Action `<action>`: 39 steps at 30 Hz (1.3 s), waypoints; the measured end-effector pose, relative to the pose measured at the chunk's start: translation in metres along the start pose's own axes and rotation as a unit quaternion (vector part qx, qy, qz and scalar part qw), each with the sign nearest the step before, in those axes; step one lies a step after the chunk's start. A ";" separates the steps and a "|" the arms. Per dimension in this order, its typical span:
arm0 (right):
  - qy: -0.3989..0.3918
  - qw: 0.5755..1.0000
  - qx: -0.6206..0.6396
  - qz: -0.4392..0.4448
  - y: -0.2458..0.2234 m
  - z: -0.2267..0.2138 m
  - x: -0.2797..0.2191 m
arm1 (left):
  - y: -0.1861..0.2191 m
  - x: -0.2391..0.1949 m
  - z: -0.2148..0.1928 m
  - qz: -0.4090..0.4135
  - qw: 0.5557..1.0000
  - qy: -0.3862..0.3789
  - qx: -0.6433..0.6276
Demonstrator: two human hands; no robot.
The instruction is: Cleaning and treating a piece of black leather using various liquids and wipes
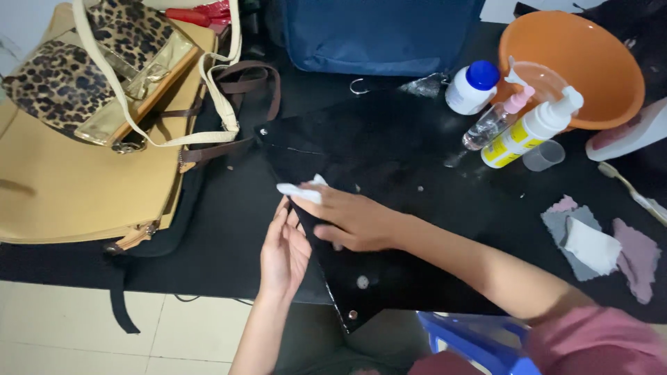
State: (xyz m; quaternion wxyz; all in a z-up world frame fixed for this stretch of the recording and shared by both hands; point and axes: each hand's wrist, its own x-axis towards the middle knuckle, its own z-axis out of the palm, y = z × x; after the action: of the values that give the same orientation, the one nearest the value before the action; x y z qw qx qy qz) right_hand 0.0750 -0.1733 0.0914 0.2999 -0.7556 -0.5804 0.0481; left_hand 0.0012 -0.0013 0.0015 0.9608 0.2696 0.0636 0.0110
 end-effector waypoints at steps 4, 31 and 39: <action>0.000 0.996 -0.093 0.005 0.026 0.004 -0.033 | 0.001 0.001 0.001 -0.008 1.000 0.002 -0.008; 0.035 0.999 0.009 0.002 -0.026 0.007 -0.007 | 0.004 -0.002 0.006 -0.013 1.000 0.005 -0.007; 0.029 0.988 -0.091 0.123 0.045 -0.016 -0.039 | 0.005 -0.002 0.006 -0.018 1.000 0.008 0.004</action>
State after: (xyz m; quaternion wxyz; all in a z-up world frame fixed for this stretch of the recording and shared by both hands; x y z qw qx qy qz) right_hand 0.1077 -0.2219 0.0710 0.2386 -0.8464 -0.4760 0.0096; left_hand 0.0003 -0.0004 0.0098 0.9592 0.2724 0.0758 -0.0050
